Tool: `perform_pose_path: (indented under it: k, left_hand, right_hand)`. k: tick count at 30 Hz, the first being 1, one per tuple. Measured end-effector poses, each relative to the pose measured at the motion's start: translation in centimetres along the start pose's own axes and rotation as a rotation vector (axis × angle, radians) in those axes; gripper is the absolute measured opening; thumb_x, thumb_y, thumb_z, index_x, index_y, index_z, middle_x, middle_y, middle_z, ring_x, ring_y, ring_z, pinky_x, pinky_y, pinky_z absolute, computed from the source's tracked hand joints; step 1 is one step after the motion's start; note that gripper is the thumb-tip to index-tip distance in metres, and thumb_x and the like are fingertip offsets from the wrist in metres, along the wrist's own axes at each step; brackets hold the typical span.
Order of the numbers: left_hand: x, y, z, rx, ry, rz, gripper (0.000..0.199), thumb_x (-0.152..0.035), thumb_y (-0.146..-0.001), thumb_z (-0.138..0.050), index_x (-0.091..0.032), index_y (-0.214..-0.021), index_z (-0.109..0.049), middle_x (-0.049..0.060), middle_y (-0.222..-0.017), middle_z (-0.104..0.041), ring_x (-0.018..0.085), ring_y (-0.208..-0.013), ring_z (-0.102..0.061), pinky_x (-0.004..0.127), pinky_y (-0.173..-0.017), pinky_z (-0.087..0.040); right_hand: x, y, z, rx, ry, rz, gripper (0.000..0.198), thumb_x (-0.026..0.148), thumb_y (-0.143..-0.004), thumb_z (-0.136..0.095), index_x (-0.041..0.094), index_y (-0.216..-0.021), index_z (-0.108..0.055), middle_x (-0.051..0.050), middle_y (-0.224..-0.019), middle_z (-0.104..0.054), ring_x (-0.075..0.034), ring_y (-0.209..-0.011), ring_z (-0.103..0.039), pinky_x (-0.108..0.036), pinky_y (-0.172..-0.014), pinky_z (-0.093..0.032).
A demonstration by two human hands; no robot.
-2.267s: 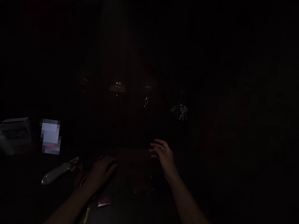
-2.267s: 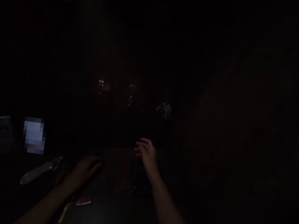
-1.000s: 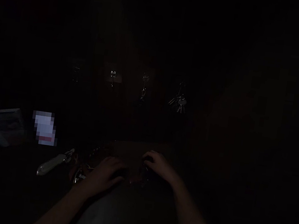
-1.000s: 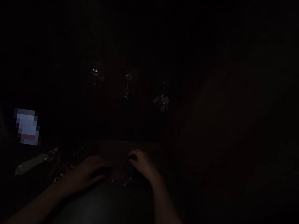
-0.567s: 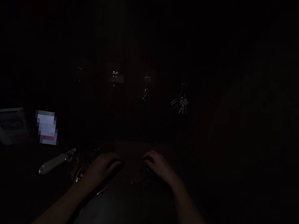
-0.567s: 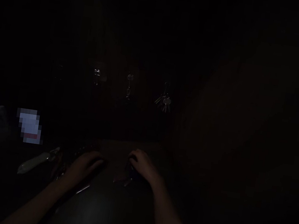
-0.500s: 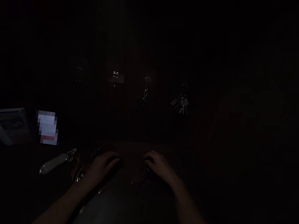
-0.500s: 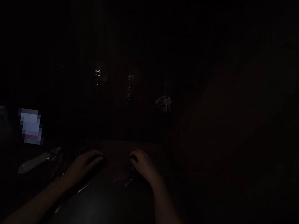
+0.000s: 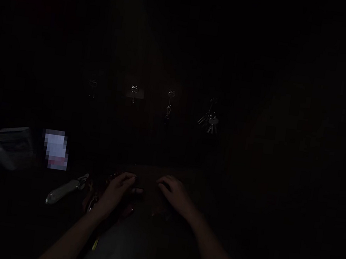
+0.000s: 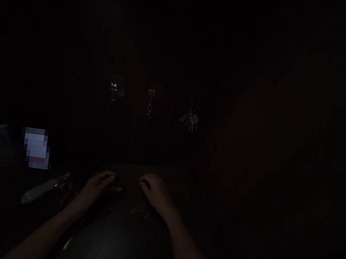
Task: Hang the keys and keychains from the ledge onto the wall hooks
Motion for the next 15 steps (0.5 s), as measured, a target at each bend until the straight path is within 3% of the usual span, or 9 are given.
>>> perform_pose_path:
  k: [6,15]
  left_hand:
    - [0.3,0.6,-1.2,0.084,0.034,0.057,0.035,-0.049,-0.076,-0.058,-0.022,-0.094,-0.049,0.004,-0.094,-0.061,0.026,-0.085,-0.068,0.021,-0.045,-0.049]
    - [0.4,0.6,-2.1,0.190,-0.032,0.010,0.031,-0.045,-0.078,-0.056,-0.023,-0.097,-0.046,0.005,-0.100,-0.063,0.023,-0.085,-0.067,0.019,-0.044,-0.047]
  right_hand:
    - [2.9,-0.2,-1.1,-0.087,-0.169,0.023,0.012,0.023,-0.084,-0.052,0.022,-0.084,-0.065,-0.002,-0.088,-0.065,-0.016,-0.088,-0.059,-0.029,-0.080,-0.042]
    - [2.7,-0.5,-1.1,-0.224,-0.341,-0.070,0.007,0.022,-0.078,-0.054,0.019,-0.075,-0.060,0.000,-0.076,-0.059,-0.014,-0.074,-0.058,-0.023,-0.065,-0.043]
Point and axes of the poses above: each hand's wrist, its own y-axis away from the middle knuckle, its own z-axis out of the back of the hand, x = y × z, the point moved 6 cm from there along -y, towards the middle knuckle
